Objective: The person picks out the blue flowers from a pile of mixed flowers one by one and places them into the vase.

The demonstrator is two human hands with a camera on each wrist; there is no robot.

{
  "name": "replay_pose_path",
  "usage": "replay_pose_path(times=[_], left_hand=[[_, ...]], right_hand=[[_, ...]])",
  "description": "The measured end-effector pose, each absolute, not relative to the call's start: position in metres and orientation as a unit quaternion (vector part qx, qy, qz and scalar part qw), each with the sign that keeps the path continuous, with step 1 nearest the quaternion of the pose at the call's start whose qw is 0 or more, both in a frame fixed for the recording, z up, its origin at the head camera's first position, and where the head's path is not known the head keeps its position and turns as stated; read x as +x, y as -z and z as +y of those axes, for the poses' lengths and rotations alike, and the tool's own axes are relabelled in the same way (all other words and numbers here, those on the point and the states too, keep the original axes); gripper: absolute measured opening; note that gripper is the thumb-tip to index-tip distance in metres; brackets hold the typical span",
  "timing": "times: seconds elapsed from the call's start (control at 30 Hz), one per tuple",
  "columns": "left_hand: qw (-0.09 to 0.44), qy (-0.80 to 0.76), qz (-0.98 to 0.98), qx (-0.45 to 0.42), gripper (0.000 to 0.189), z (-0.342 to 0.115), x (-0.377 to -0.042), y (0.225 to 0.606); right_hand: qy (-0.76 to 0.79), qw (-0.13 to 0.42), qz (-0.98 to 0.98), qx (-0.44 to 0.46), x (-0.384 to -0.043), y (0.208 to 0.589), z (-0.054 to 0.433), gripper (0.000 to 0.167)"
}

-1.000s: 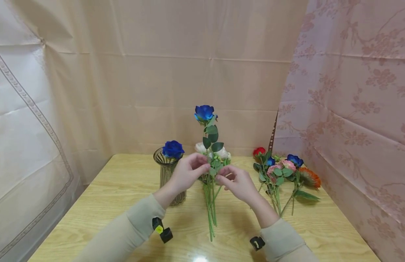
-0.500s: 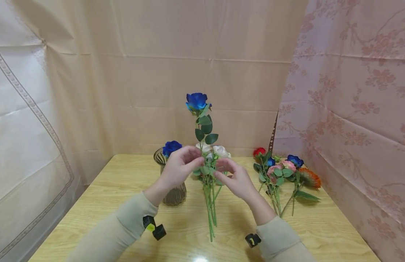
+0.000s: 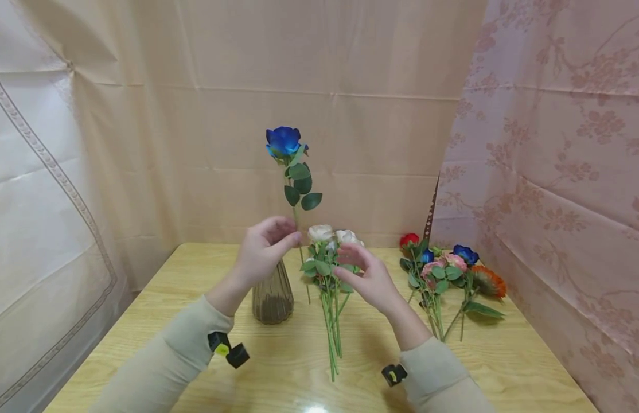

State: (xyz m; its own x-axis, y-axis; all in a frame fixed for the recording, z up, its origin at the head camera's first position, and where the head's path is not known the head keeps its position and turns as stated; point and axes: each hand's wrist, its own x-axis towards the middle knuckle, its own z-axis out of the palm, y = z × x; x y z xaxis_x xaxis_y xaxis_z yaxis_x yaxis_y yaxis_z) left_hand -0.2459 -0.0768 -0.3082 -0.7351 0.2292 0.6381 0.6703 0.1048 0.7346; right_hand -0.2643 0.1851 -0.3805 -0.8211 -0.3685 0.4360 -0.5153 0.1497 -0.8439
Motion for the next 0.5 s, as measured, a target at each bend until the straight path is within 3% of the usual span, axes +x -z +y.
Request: replay_pose_path(times=[0.27, 0.5], left_hand=[[0.231, 0.595, -0.705, -0.311, 0.014, -0.096, -0.251, 0.303], [0.229, 0.624, -0.685, -0.299, 0.016, -0.110, -0.253, 0.298]], right_hand=[[-0.588, 0.054, -0.753, 0.290, -0.266, 0.376, 0.177, 0.053], [-0.590, 0.053, -0.748, 0.300, -0.270, 0.377, 0.170, 0.051]])
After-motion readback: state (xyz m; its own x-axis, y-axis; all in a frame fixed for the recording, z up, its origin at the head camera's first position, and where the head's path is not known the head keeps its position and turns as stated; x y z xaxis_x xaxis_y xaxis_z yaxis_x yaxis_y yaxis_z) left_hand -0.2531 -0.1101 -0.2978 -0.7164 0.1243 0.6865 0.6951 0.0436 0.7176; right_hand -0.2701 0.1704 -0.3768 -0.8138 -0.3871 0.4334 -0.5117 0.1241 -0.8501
